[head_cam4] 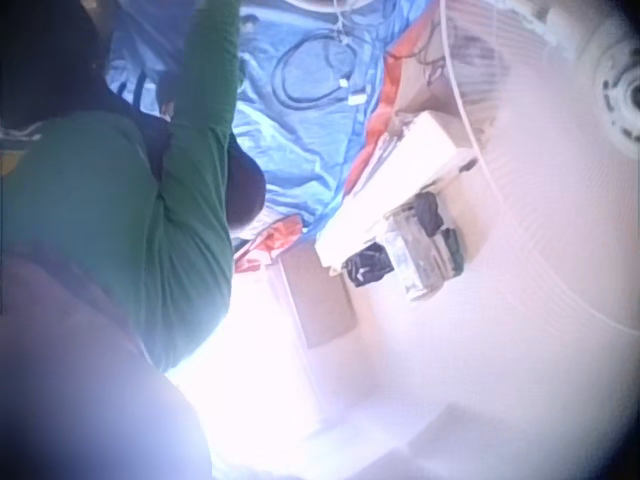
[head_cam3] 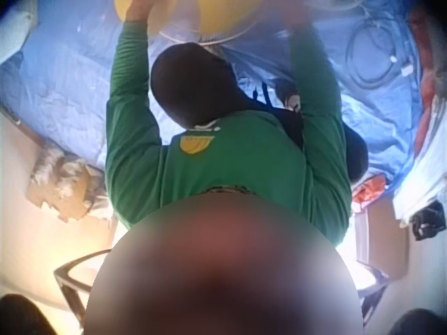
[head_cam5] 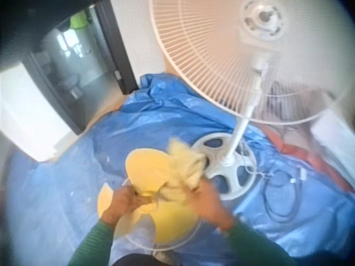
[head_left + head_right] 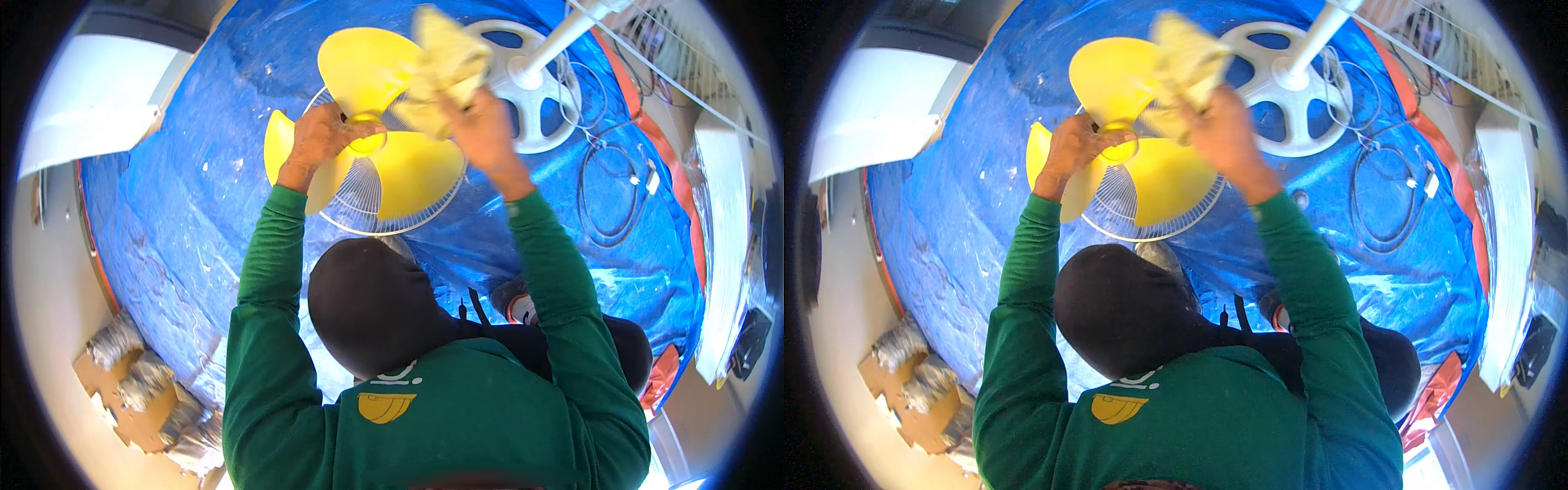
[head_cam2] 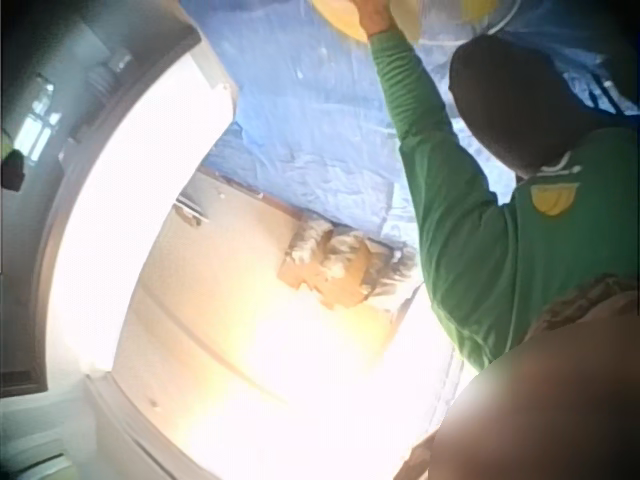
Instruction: The person cleans a standing fan by wiping the white metal cage and yellow blades with a cloth. They remove the front cage, wipe the blades, and then reattach the cage.
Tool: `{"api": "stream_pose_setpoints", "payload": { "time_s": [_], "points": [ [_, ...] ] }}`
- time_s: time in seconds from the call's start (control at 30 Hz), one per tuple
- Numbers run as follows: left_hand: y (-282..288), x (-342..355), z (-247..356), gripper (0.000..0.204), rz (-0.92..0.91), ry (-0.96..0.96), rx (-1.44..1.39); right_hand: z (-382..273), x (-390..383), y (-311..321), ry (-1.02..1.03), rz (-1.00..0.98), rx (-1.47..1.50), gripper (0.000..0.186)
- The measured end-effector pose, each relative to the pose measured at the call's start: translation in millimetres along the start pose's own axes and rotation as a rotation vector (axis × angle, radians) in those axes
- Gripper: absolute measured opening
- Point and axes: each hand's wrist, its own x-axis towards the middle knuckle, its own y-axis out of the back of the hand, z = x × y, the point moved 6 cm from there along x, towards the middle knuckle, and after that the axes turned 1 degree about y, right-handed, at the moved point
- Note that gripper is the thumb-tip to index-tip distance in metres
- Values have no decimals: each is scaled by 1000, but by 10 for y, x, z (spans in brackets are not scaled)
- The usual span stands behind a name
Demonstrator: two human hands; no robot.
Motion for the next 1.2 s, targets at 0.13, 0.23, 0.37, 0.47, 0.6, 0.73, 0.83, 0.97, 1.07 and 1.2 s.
{"api": "stream_pose_setpoints", "payload": {
  "time_s": [0.13, 0.23, 0.37, 0.47, 0.6, 0.73, 0.83, 0.97, 1.07, 1.2],
  "points": [
    [-366, -13, 464, 39, -260, -239, -440, -301, -47, -578, 455, -182, -281, 47],
    [-575, -146, 729, 43, -373, -103, -857, 208, -120, -503, 505, -260, -217, 43],
    [-541, -273, 688, 47, -375, -14, -495, 1042, -175, 51, 160, -93, -475, 40],
    [-456, -281, 441, 49, -320, -18, -227, 1256, -199, 693, -129, 179, -583, 33],
    [-490, -241, 326, 52, -303, -3, -383, 1175, -210, 815, -439, 270, 114, 36],
    [-699, -175, 636, 55, -410, 27, -439, 383, -260, 225, 366, 154, -588, 42],
    [-782, -160, 926, 48, -439, -35, -484, 469, -353, -39, 494, -30, -693, 45],
    [-651, -208, 841, 45, -391, 72, -660, 1361, -286, 778, -266, 244, -686, 33],
    [-492, -175, 722, 48, -336, 31, -642, 1902, -431, 1226, -824, 329, -23, 55],
    [-491, -118, 758, 50, -401, -29, -539, 1474, -248, 1056, -643, 77, 838, 57]
  ]
}}
